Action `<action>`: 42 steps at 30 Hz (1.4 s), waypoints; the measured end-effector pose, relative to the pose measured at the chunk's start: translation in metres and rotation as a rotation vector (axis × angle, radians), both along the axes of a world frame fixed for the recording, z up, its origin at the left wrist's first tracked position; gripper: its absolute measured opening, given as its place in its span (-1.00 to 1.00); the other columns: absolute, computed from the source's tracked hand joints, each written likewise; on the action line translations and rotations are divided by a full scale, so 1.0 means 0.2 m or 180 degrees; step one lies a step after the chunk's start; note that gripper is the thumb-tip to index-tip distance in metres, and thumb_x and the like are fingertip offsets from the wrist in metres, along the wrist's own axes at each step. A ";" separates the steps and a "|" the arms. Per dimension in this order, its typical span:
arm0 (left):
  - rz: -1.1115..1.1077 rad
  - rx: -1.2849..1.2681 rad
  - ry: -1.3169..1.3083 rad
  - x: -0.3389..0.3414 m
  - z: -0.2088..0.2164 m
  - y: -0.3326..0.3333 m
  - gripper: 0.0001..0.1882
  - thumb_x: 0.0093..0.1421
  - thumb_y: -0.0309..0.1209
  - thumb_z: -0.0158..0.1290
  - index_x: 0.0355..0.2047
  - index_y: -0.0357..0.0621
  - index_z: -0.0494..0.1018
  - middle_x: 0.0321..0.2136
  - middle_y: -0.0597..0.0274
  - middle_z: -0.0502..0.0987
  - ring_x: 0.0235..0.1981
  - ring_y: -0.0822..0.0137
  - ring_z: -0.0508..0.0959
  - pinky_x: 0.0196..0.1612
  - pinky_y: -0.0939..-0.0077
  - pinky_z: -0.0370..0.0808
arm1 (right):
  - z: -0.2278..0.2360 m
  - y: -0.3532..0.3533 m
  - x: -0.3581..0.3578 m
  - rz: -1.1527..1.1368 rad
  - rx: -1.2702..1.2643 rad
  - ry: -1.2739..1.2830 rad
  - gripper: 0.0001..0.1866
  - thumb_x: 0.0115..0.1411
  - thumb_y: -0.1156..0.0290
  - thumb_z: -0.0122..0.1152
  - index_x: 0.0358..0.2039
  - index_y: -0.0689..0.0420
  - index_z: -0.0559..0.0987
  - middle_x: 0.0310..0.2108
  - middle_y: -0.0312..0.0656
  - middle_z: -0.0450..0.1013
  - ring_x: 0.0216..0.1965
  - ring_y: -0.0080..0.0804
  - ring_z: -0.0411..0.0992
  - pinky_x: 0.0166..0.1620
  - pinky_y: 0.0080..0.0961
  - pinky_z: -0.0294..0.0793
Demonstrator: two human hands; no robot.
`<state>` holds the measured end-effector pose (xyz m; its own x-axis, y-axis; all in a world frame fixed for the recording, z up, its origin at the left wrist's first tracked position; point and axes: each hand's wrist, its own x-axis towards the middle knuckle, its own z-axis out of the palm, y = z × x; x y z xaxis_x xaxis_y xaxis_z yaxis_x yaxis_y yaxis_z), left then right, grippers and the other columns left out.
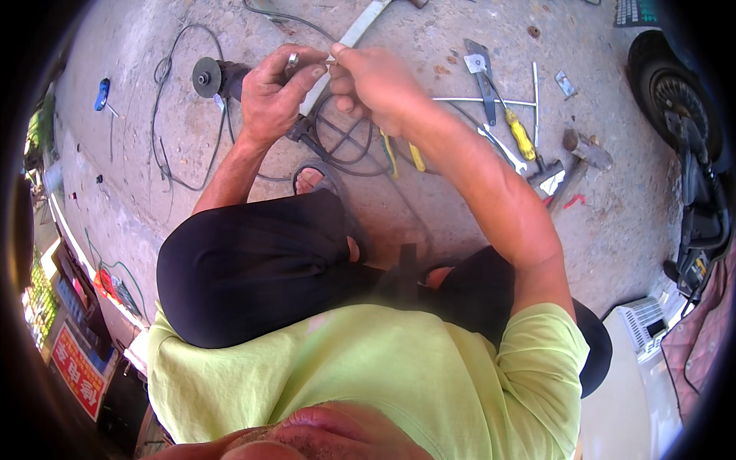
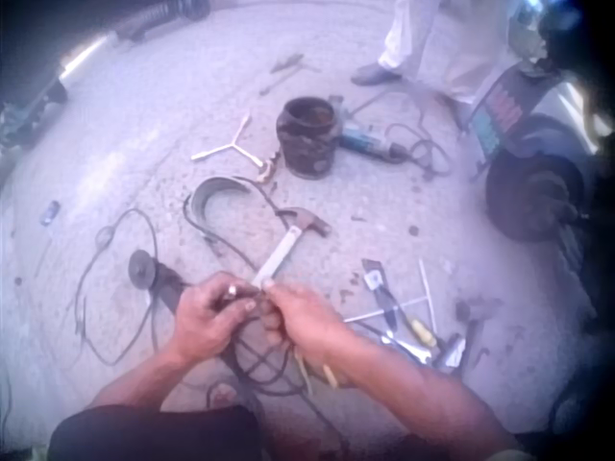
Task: The person uses pliers and a wrench to tighten a nut onto a small metal fitting while working on a concrete floor.
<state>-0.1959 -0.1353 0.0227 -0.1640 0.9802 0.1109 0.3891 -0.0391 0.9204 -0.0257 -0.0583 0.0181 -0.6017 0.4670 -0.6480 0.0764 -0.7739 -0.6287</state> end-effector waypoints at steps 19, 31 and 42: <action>-0.0413 -0.1443 0.1101 0.01 -0.26 0.01 -0.74 0.16 -0.39 0.17 -0.17 -0.26 0.57 -0.38 0.02 0.61 -0.30 0.05 0.63 -0.20 0.24 0.53 | -0.20 -0.15 0.27 0.0545 0.2415 -0.1087 -0.70 0.23 0.27 0.31 -0.17 0.24 0.60 -0.32 -0.09 0.63 -0.29 -0.40 0.59 -0.14 -0.38 0.57; -0.1165 -0.1217 0.2161 0.13 -0.36 0.09 -0.78 0.17 -0.37 0.15 -0.18 -0.12 0.61 -0.24 0.04 0.59 -0.17 -0.05 0.60 -0.06 0.18 0.53 | -0.52 -0.07 0.76 0.0951 0.2672 -0.2078 -0.61 0.19 0.15 0.25 -0.09 0.14 0.66 -0.17 0.07 0.60 -0.10 0.09 0.56 -0.03 -0.16 0.52; -0.1180 -0.0586 0.1932 0.54 -0.66 0.35 -0.74 0.19 -0.29 0.15 -0.14 -0.03 0.64 -0.22 0.07 0.61 -0.16 0.01 0.62 -0.05 0.20 0.55 | -0.47 -0.01 0.81 0.0576 0.2583 -0.1970 -0.71 0.19 0.26 0.32 -0.16 0.17 0.67 -0.29 -0.04 0.65 -0.25 -0.20 0.63 -0.14 -0.32 0.58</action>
